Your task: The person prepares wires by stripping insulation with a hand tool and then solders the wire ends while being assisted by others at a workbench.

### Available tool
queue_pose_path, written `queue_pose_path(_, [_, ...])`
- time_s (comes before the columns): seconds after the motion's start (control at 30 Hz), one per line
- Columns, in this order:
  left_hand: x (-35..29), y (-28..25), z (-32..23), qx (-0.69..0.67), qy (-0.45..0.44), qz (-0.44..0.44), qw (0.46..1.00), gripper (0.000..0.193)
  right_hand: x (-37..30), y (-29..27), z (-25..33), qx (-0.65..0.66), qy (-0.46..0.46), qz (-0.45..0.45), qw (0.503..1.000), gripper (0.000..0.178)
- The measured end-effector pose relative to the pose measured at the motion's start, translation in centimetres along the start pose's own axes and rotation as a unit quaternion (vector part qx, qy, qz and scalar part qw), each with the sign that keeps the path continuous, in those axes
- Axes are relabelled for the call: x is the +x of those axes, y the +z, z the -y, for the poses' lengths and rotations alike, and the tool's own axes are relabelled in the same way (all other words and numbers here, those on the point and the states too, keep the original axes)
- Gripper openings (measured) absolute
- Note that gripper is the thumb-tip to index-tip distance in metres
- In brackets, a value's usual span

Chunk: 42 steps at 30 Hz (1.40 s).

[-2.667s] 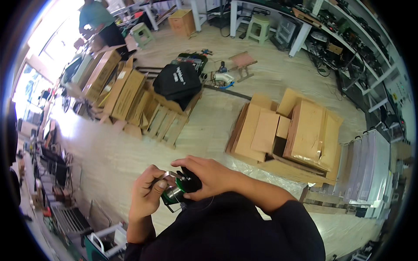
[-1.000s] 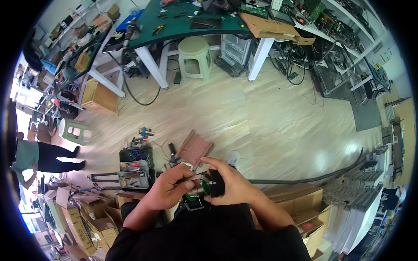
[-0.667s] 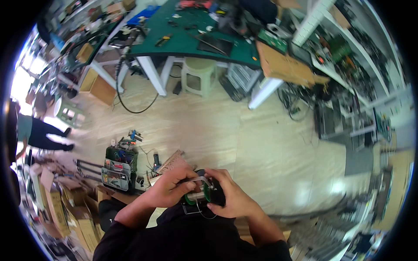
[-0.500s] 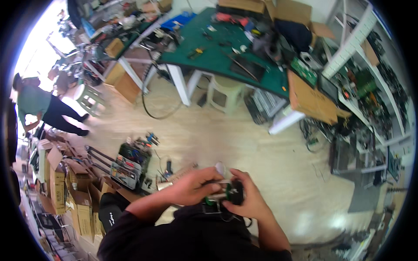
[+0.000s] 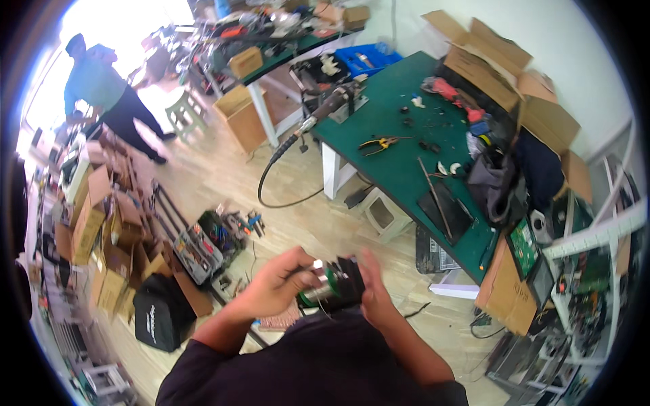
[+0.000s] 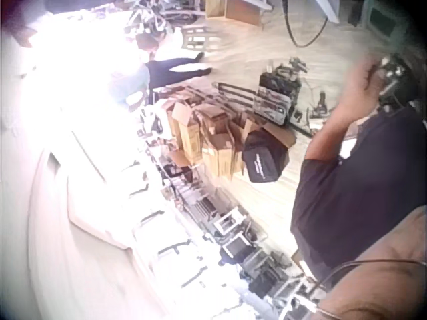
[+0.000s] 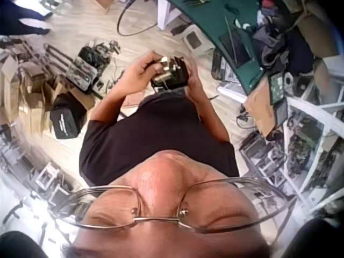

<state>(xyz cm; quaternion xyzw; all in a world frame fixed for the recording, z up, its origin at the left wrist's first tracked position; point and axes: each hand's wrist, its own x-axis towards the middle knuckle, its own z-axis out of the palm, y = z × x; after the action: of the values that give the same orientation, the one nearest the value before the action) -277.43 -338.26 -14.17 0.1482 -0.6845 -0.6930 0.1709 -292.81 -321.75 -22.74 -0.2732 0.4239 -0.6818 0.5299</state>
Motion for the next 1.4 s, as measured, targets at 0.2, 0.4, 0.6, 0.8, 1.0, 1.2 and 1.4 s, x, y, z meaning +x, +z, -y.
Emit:
queue_pose_path(0.2, [1.4, -5.7, -1.6, 0.07, -0.017, -0.259, 0.963, 0.01, 13.8, -1.6, -1.2, 0.018, 0.204, 0.333, 0.92, 0.1])
queue_pose_path(0.4, [-3.2, -10.7, -2.7, 0.084, -0.008, -0.564, 0.822, 0.015, 25.1, 3.9, 2.3, -0.17, 0.356, 0.473, 0.788, 0.026])
queue_pose_path(0.6, [-9.6, -16.7, -1.6, 0.143, -0.056, -0.752, 0.641, 0.022, 34.9, 10.5, -0.1, -0.24, 0.215, 0.549, 0.772, 0.022])
queue_pose_path(0.8, [-14.1, -26.9, -0.3, 0.151, -0.068, -0.824, 0.542, 0.019, 45.2, 18.3, -1.1, -0.356, 0.199, 0.539, 0.737, 0.018])
queue_pose_path(1.0, [-13.3, -37.0, -2.0, 0.171, -0.077, -0.821, 0.54, 0.022, 54.2, 20.7, -0.3, -0.414, 0.164, 0.474, 0.76, 0.018])
queue_pose_path(1.2, [-10.6, -48.1, -2.4, 0.173, -0.078, -0.8, 0.57, 0.021, 63.4, 20.1, -2.3, -0.377, 0.177, 0.364, 0.833, 0.014])
queue_pose_path(1.4, [-6.1, -62.3, -1.8, 0.154, -0.062, -0.801, 0.576, 0.019, 73.9, 22.4, -4.2, -0.368, 0.183, 0.307, 0.858, 0.015])
